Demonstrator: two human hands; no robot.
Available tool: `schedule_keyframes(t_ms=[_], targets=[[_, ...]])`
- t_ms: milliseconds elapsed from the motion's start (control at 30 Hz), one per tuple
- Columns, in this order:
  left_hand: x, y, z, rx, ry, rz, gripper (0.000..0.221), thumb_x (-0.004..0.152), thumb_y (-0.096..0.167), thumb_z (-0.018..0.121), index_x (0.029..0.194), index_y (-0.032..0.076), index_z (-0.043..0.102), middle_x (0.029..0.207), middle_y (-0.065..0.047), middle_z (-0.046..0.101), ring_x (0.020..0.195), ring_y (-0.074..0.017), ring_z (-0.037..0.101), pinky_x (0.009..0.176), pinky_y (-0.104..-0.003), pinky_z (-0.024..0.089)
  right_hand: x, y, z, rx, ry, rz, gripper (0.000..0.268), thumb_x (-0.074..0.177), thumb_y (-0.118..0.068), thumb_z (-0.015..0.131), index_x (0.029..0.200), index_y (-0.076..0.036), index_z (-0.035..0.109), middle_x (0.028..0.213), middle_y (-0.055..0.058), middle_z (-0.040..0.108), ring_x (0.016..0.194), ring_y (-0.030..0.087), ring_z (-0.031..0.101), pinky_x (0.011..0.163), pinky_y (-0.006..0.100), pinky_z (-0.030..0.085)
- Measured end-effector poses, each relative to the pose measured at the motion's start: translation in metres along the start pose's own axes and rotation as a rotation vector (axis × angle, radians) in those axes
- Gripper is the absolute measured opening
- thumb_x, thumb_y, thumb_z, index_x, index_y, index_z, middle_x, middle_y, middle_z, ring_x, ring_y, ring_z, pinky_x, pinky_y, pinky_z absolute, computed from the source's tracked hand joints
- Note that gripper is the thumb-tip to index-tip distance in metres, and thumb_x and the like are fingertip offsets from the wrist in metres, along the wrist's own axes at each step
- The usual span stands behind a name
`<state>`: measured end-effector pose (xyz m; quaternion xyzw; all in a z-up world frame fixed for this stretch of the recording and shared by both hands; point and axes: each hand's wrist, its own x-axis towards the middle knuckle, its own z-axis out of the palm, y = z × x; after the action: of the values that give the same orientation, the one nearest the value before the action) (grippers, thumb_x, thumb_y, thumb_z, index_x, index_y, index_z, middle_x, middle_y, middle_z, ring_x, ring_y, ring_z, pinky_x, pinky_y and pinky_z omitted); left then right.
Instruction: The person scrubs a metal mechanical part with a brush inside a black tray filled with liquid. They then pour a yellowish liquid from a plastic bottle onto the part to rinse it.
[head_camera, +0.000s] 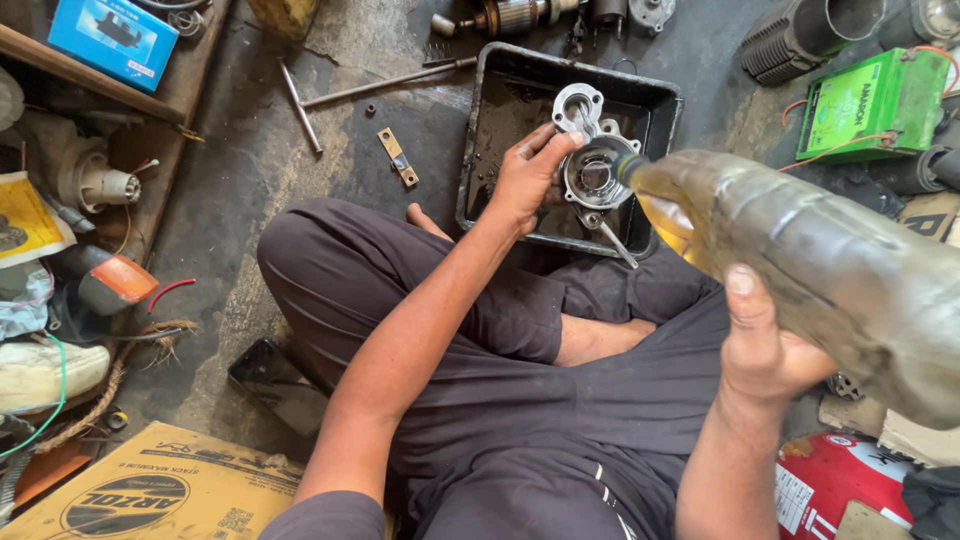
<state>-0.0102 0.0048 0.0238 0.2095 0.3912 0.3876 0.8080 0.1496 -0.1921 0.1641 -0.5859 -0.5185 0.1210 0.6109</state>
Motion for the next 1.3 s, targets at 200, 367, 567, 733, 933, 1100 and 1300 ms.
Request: schedule_keyframes(t_ms=[200, 367, 567, 733, 933, 1100, 1300], targets=[[0.003, -0.004, -0.002, -0.059, -0.111, 0.048, 0.047, 0.088, 0.018, 0.075, 0.13, 0.001, 0.066, 0.101, -0.006, 0.073, 0.081, -0.0135, 0.073, 0.065, -0.032, 0.063, 0.003, 0.002, -0.012, -0.047, 0.019, -0.041, 0.074, 0.11, -0.006, 0.079, 0.161, -0.001, 0.026, 0.154, 0.011, 0.043, 0.142, 0.024, 0.047, 0.129, 0.038, 0.035], [0.001, -0.002, -0.001, 0.006, -0.117, 0.128, 0.05, 0.086, 0.015, 0.075, 0.134, 0.007, 0.064, 0.111, -0.004, 0.072, 0.09, -0.0134, 0.072, 0.068, -0.033, 0.064, 0.002, 0.003, -0.013, -0.075, 0.012, -0.041, 0.072, 0.109, -0.004, 0.078, 0.161, -0.001, 0.027, 0.153, 0.012, 0.044, 0.14, 0.024, 0.049, 0.127, 0.038, 0.038], [-0.001, 0.0, -0.001, -0.024, -0.144, 0.114, 0.051, 0.088, 0.013, 0.073, 0.137, 0.004, 0.064, 0.111, -0.006, 0.071, 0.09, -0.0148, 0.072, 0.071, -0.033, 0.064, -0.005, -0.001, -0.014, -0.034, -0.004, -0.003, 0.074, 0.109, -0.004, 0.079, 0.161, -0.001, 0.027, 0.154, 0.011, 0.044, 0.141, 0.023, 0.049, 0.126, 0.038, 0.039], [0.001, -0.002, -0.003, 0.041, -0.105, 0.143, 0.054, 0.087, 0.015, 0.074, 0.139, 0.007, 0.062, 0.111, -0.002, 0.072, 0.09, -0.0099, 0.071, 0.067, -0.028, 0.058, -0.006, -0.001, -0.018, -0.068, -0.004, -0.016, 0.072, 0.108, -0.003, 0.078, 0.16, -0.001, 0.029, 0.151, 0.011, 0.046, 0.138, 0.023, 0.05, 0.125, 0.038, 0.039], [0.005, -0.009, -0.005, 0.116, -0.136, 0.287, 0.054, 0.089, 0.013, 0.078, 0.14, 0.002, 0.066, 0.112, -0.006, 0.072, 0.09, -0.0095, 0.065, 0.074, -0.026, 0.049, -0.003, 0.002, -0.022, -0.057, 0.008, -0.012, 0.074, 0.108, -0.006, 0.081, 0.161, -0.001, 0.029, 0.153, 0.011, 0.046, 0.14, 0.023, 0.05, 0.127, 0.038, 0.039], [0.004, -0.01, -0.007, 0.286, -0.116, 0.439, 0.057, 0.085, 0.011, 0.082, 0.139, 0.002, 0.064, 0.129, -0.002, 0.068, 0.102, -0.0098, 0.067, 0.09, -0.026, 0.055, 0.0, 0.002, -0.022, -0.102, 0.008, -0.041, 0.073, 0.11, -0.008, 0.08, 0.161, -0.001, 0.029, 0.153, 0.012, 0.045, 0.14, 0.025, 0.051, 0.126, 0.04, 0.04], [0.003, -0.008, -0.003, 0.326, -0.076, 0.428, 0.059, 0.083, 0.014, 0.082, 0.138, 0.002, 0.064, 0.132, -0.003, 0.066, 0.102, -0.0122, 0.069, 0.086, -0.027, 0.058, -0.005, 0.003, -0.024, -0.148, -0.008, -0.019, 0.074, 0.111, -0.008, 0.08, 0.162, -0.001, 0.027, 0.155, 0.012, 0.043, 0.143, 0.025, 0.047, 0.128, 0.039, 0.038]])
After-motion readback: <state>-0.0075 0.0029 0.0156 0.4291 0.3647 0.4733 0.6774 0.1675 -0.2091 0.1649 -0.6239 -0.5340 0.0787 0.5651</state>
